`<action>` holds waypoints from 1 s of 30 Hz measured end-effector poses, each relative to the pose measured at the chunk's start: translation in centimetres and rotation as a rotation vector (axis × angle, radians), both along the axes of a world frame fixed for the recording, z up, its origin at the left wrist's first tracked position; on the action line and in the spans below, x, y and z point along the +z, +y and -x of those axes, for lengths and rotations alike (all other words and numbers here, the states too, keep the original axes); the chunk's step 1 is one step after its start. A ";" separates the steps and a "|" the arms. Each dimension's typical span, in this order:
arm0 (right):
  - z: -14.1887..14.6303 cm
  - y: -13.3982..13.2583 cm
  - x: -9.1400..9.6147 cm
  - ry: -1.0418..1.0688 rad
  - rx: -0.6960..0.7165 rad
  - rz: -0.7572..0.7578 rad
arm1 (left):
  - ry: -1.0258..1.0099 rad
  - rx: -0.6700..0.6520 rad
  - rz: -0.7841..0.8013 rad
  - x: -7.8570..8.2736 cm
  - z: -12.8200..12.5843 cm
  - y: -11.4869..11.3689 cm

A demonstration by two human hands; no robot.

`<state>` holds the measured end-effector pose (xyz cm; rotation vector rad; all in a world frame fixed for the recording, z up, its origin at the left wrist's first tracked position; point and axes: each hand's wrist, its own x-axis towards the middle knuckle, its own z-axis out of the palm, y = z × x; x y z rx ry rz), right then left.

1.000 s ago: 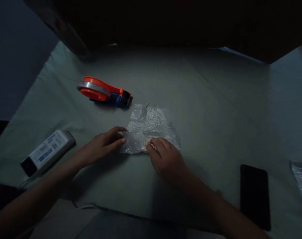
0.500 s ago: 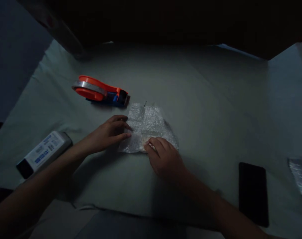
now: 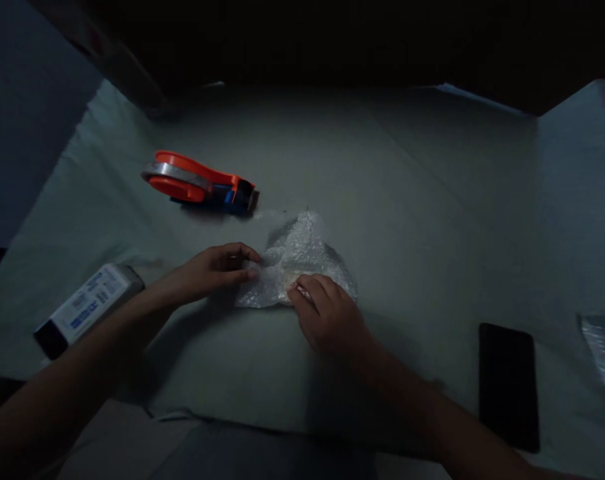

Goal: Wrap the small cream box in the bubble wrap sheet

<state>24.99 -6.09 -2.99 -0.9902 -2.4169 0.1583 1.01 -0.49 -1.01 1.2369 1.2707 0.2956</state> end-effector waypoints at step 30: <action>0.1 -0.1 0.3 -0.045 -0.028 0.051 | 0.349 -0.039 -0.309 -1.0 -2.4 -2.0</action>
